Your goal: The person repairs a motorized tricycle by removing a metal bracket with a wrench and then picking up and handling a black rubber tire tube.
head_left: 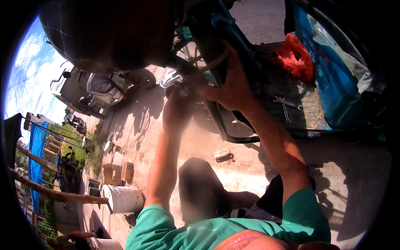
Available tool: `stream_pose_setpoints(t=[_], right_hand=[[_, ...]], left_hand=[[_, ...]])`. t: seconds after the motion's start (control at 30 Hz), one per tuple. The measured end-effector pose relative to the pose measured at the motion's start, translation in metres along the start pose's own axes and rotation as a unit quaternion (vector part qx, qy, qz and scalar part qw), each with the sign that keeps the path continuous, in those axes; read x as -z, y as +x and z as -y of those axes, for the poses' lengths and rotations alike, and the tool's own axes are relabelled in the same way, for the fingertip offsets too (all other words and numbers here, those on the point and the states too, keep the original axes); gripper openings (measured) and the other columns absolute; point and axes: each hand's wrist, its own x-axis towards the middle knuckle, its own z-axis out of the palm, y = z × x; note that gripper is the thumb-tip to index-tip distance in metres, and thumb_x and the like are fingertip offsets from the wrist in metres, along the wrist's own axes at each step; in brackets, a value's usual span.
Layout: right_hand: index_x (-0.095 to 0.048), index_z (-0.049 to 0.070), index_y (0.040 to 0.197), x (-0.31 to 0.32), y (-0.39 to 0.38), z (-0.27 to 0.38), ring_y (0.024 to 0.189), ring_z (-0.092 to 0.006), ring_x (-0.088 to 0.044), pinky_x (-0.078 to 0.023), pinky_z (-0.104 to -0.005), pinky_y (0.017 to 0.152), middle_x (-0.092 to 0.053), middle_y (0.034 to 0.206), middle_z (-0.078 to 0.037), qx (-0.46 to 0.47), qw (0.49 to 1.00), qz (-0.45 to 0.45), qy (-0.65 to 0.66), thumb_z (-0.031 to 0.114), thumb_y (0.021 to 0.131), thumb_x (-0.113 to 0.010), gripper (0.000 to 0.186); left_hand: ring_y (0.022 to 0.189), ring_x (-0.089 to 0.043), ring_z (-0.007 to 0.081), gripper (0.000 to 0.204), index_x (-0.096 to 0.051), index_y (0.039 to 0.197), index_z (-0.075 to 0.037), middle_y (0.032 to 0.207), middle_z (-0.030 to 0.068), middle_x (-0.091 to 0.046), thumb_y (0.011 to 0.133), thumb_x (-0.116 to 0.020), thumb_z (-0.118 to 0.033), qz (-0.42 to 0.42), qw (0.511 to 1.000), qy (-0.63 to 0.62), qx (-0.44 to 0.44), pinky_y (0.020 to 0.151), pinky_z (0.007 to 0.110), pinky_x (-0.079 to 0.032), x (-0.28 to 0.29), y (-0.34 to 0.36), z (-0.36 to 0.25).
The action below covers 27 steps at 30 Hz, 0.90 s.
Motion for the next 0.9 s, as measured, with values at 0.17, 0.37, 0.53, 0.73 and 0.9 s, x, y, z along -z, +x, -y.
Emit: stream_pose_setpoints(t=[0.17, 0.37, 0.53, 0.73, 0.9], right_hand=[[-0.025, 0.001, 0.152, -0.001, -0.003, -0.005, 0.128, -0.0275, -0.049, -0.039, -0.0396, 0.111, -0.048, 0.138, -0.018, -0.003, 1.0, 0.0, -0.028, 0.028, 0.062, -0.091, 0.115], [-0.026, 0.001, 0.151, 0.0, -0.003, -0.003, 0.128, -0.0284, -0.05, -0.039, -0.0396, 0.111, -0.049, 0.137, -0.018, 0.0, 0.999, -0.001, -0.037, 0.031, 0.061, -0.092, 0.116], [-0.026, 0.001, 0.151, -0.001, -0.002, -0.002, 0.128, -0.028, -0.05, -0.039, -0.0394, 0.11, -0.048, 0.138, -0.018, 0.005, 0.999, -0.007, -0.039, 0.03, 0.062, -0.092, 0.115], [-0.025, 0.002, 0.152, -0.003, -0.002, -0.001, 0.129, -0.0273, -0.048, -0.039, -0.0392, 0.111, -0.046, 0.139, -0.018, -0.009, 0.999, 0.012, 0.03, 0.024, 0.062, -0.088, 0.112], [-0.025, 0.001, 0.152, -0.003, -0.001, 0.003, 0.128, -0.0274, -0.049, -0.039, -0.0396, 0.111, -0.047, 0.138, -0.018, -0.009, 1.0, 0.008, -0.003, 0.022, 0.062, -0.086, 0.111]], left_hand=[[0.069, -0.058, 0.0145, 0.038, -0.045, 0.137, 0.002, 0.078, 0.0079, -0.061, 0.102, -0.042, -0.012, -0.158, 0.905, 0.337, -0.208, 0.059, 0.029, -0.051, -0.052, -0.088, 0.062], [0.083, -0.065, 0.0271, 0.053, -0.046, 0.135, 0.001, 0.099, 0.0194, -0.067, 0.088, -0.069, -0.011, 0.131, 0.73, 0.573, -0.349, 0.071, 0.032, -0.053, -0.108, -0.135, 0.009], [0.054, -0.054, 0.0198, 0.062, -0.048, 0.133, 0.002, 0.073, 0.0135, -0.061, 0.104, -0.046, -0.053, 0.153, 0.805, 0.375, -0.434, 0.047, 0.03, -0.048, -0.105, -0.089, -0.075], [0.056, -0.043, 0.0127, 0.047, -0.064, 0.104, -0.011, 0.065, 0.0013, -0.049, 0.108, -0.034, -0.047, 0.072, 0.96, 0.111, -0.246, 0.051, 0.027, -0.032, -0.038, -0.012, -0.109], [0.086, -0.066, 0.0219, 0.035, -0.059, 0.12, -0.004, 0.102, 0.0094, -0.069, 0.106, -0.041, -0.03, -0.013, 0.993, 0.093, -0.074, 0.061, 0.031, -0.05, 0.02, -0.001, -0.014]])
